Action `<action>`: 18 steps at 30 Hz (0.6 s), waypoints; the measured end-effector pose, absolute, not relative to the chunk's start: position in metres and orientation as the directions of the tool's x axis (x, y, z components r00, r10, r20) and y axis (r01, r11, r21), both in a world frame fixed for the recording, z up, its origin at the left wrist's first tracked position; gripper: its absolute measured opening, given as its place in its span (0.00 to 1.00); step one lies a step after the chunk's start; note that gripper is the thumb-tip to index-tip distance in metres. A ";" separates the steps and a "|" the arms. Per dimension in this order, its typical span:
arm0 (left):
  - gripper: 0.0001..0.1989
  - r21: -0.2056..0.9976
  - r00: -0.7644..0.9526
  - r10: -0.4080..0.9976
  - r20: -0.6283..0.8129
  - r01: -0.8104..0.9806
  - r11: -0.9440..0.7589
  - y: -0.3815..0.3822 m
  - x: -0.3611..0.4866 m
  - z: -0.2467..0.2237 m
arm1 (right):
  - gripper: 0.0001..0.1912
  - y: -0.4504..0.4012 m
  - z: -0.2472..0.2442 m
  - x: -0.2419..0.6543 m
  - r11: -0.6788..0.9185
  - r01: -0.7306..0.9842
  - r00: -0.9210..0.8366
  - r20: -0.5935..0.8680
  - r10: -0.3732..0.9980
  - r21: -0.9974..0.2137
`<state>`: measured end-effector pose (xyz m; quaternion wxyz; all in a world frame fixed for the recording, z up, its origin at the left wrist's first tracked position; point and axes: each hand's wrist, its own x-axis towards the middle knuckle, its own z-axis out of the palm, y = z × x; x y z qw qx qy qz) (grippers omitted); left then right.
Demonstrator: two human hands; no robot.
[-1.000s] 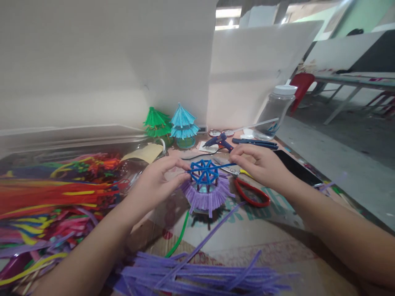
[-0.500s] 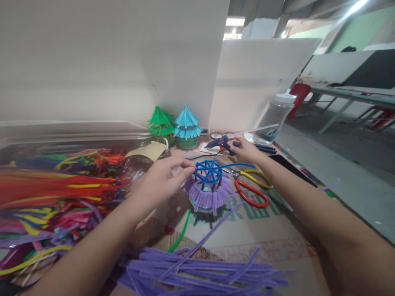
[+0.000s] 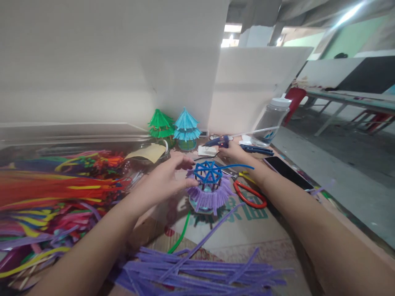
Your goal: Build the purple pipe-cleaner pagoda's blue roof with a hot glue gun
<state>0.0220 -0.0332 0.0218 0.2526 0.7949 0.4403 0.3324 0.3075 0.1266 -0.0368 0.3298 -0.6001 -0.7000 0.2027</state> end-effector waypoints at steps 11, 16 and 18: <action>0.12 0.746 0.396 0.871 0.291 0.477 -0.466 -0.028 0.035 0.006 | 0.14 0.039 0.033 0.335 0.433 0.332 -0.047 0.444 0.895 -0.838; 0.09 0.661 0.287 0.825 0.486 0.497 -0.562 -0.031 0.026 0.024 | 0.08 -0.005 0.051 0.342 0.549 0.412 -0.200 0.516 0.833 -0.727; 0.09 0.557 0.239 0.774 0.586 0.575 -0.599 -0.033 0.022 0.027 | 0.06 -0.017 0.054 0.338 0.594 0.388 -0.293 0.517 0.804 -0.704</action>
